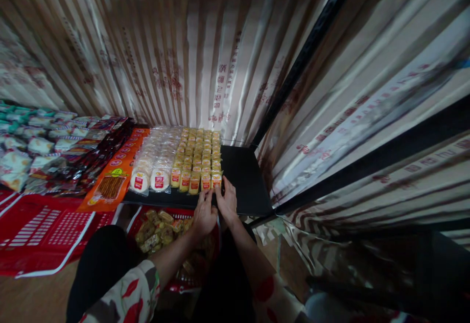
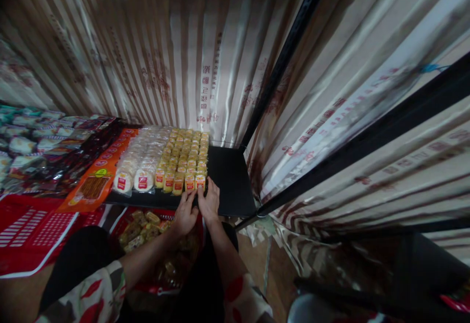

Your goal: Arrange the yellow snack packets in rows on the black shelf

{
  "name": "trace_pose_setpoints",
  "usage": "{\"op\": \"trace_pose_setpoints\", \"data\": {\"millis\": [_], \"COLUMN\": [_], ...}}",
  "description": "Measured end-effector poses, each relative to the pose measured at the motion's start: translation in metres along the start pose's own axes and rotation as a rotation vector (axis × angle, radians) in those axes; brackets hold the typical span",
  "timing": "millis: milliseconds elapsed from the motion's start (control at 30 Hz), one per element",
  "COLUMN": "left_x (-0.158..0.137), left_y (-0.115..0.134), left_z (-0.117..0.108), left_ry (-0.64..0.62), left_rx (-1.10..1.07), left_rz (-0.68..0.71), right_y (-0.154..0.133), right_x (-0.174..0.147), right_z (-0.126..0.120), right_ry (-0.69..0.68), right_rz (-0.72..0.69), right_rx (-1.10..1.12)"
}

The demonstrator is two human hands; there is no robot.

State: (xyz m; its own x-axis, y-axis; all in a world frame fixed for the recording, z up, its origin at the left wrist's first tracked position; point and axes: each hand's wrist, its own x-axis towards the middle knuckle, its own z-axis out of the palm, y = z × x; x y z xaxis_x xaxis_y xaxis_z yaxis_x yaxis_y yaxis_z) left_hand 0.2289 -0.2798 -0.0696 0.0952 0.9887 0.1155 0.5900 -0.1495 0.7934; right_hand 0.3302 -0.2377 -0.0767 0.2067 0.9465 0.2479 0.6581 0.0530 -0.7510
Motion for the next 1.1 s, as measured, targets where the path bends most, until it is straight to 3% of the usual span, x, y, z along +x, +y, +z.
{"op": "trace_pose_setpoints", "data": {"millis": [333, 567, 833, 1100], "left_x": [0.002, 0.000, -0.002, -0.003], "left_y": [-0.001, -0.004, -0.011, -0.008], "left_z": [0.002, 0.005, 0.006, 0.007], "left_ry": [0.007, 0.039, 0.027, 0.013], "left_rx": [-0.017, -0.029, -0.016, 0.077], "left_rz": [-0.021, -0.004, 0.073, 0.053], "right_y": [-0.011, -0.006, -0.005, -0.003], "right_x": [0.012, 0.011, 0.010, 0.013], "right_z": [0.000, 0.012, 0.005, 0.007], "right_ry": [-0.174, -0.117, -0.107, -0.084], "right_rz": [0.075, 0.109, 0.158, 0.172], "right_rx": [0.067, 0.107, 0.254, 0.415]}}
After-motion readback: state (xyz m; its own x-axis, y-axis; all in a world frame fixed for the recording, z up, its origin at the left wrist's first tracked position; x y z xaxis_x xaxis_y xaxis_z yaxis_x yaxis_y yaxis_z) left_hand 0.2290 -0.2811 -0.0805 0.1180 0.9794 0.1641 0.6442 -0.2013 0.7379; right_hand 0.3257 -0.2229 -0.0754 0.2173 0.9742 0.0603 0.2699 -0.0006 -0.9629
